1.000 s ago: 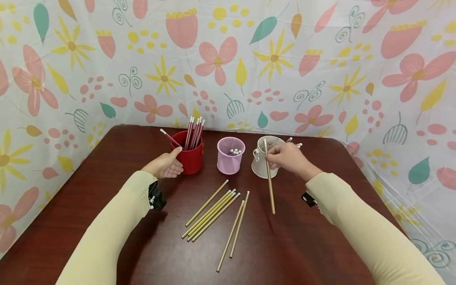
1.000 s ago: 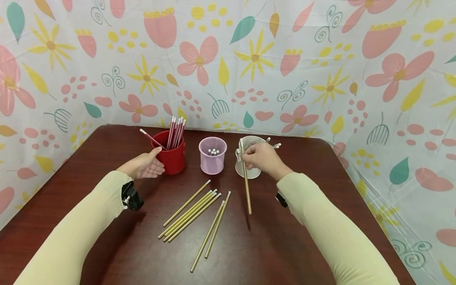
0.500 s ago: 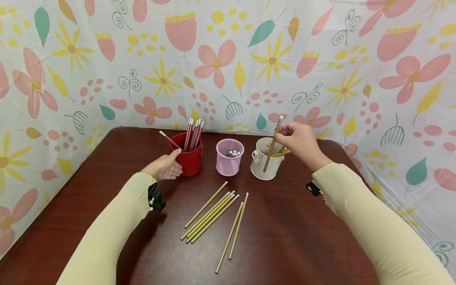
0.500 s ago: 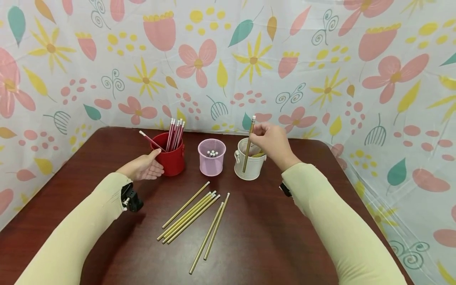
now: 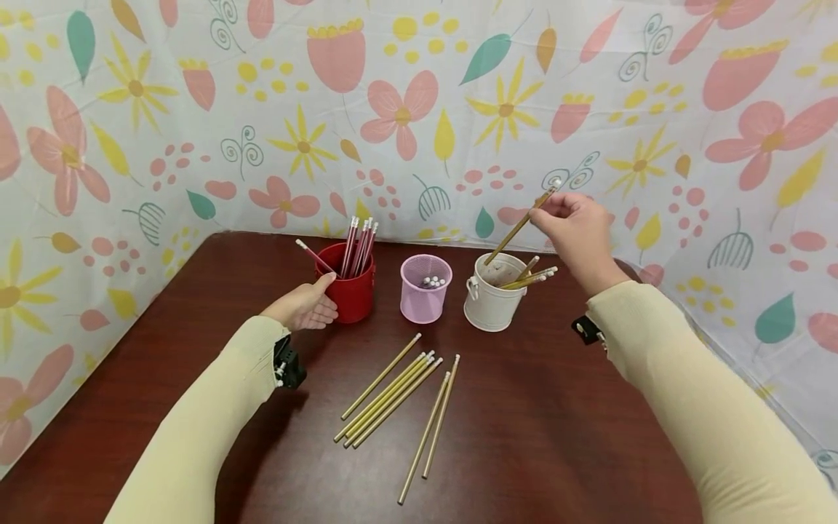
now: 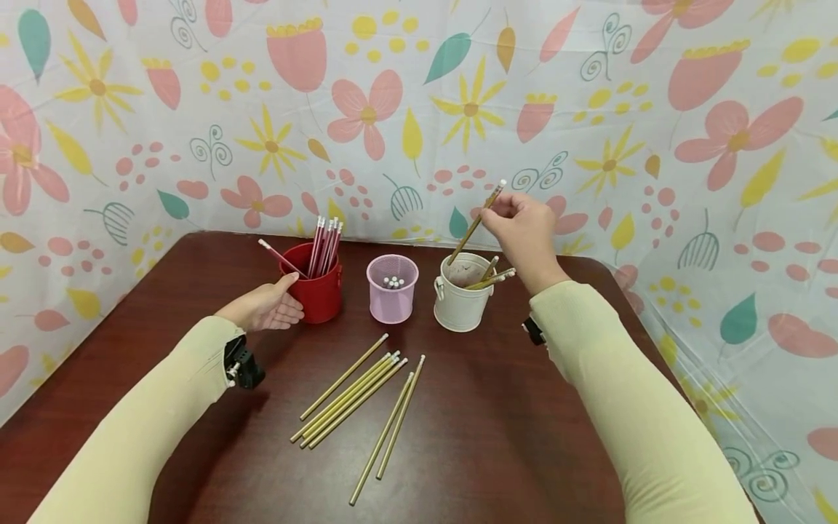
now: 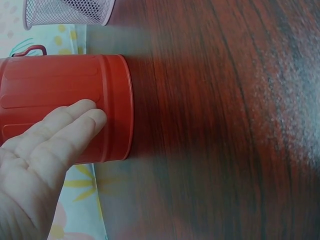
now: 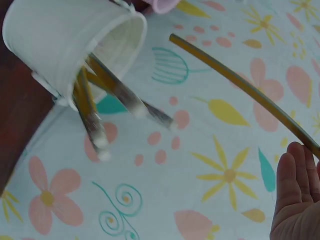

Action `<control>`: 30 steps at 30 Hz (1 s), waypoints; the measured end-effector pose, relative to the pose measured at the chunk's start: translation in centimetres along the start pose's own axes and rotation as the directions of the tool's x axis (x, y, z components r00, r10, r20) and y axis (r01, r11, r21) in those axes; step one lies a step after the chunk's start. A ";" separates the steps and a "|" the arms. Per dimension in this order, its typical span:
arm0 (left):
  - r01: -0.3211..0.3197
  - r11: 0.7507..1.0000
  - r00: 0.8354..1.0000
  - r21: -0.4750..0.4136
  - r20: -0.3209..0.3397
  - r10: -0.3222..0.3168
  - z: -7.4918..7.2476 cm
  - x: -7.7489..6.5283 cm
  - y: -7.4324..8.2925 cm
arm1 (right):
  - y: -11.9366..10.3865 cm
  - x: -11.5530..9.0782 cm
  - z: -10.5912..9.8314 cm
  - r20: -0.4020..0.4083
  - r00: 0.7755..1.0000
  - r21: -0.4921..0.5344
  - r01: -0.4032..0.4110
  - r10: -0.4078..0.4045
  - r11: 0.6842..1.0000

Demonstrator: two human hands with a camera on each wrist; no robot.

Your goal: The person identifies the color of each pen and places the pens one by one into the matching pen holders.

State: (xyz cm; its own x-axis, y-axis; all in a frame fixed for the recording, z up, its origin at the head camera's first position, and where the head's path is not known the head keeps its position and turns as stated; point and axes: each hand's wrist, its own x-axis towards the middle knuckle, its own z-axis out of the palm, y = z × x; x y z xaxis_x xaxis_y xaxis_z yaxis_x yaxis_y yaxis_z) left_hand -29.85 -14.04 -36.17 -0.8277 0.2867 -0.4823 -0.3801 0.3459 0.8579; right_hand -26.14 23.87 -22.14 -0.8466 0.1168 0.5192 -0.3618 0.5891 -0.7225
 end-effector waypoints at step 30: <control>-0.023 1.000 1.000 -0.017 -0.012 0.023 0.3 -0.2 -0.1 | 6.2 0.2 -0.3 0.048 0.999 -0.254 0.006 0.007 0.967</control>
State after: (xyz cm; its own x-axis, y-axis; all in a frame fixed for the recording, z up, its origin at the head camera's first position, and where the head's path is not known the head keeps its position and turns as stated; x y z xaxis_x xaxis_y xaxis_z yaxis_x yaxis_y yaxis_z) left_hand -29.55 -13.86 -36.23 -0.8414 0.2835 -0.4601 -0.3677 0.3236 0.8718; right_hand -28.47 27.83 -26.38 -0.8668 0.0821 0.4919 -0.2556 0.7738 -0.5795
